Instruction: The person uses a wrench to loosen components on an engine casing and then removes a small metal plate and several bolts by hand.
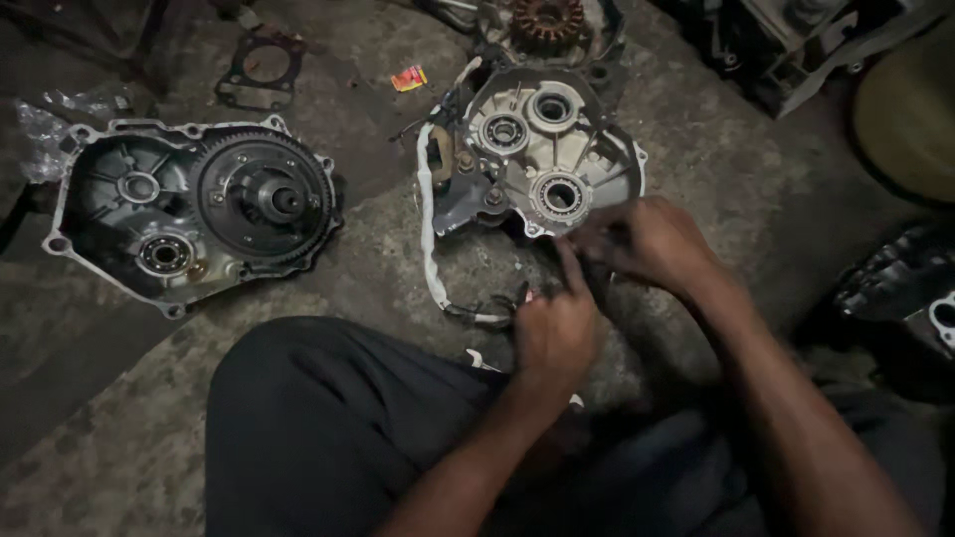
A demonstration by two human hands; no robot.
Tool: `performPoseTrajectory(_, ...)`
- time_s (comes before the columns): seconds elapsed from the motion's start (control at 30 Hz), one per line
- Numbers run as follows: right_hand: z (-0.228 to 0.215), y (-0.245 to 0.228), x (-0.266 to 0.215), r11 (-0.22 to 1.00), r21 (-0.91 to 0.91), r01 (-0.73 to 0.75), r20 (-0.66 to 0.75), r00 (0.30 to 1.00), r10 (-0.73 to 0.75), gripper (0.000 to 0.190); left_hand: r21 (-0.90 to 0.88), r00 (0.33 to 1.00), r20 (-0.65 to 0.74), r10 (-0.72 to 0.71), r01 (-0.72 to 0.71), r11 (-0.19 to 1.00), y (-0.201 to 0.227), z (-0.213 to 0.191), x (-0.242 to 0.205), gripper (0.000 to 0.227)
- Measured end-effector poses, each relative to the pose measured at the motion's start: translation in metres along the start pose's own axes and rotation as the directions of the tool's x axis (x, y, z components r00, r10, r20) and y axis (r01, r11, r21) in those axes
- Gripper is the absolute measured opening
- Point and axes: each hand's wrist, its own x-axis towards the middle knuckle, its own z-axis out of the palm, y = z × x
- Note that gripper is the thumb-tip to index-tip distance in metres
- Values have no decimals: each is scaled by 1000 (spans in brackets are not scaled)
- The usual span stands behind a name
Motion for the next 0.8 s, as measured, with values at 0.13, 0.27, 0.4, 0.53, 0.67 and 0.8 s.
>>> performPoseTrajectory(0.13, -13, 7, -15, 996, -9, -86, 27, 996, 86, 27, 30, 998, 3, 55, -55, 998, 13, 14, 0, 99)
performPoseTrajectory(0.27, -7, -2, 6, 996, 86, -17, 44, 999, 14, 25, 41, 999, -47, -20, 22, 999, -11, 16, 5, 91)
performPoseTrajectory(0.4, -16, 5, -9, 991, 11, -133, 109, 985, 131, 26, 12, 980, -164, 110, -109, 994, 3, 13, -1, 92)
performPoseTrajectory(0.53, -7, 1, -7, 999, -18, -43, 61, 997, 44, 29, -51, 997, -81, 15, -19, 999, 2, 5, -5, 97)
performPoseTrajectory(0.67, -3, -1, -5, 999, 36, 9, 28, 1000, -10, 29, -37, 1000, -15, -8, 7, 999, 0, 1, -2, 99)
performPoseTrajectory(0.8, -9, 20, -12, 1000, -19, -6, 13, 1000, 6, 31, -38, 998, 34, 43, -42, 998, 9, 7, -1, 103)
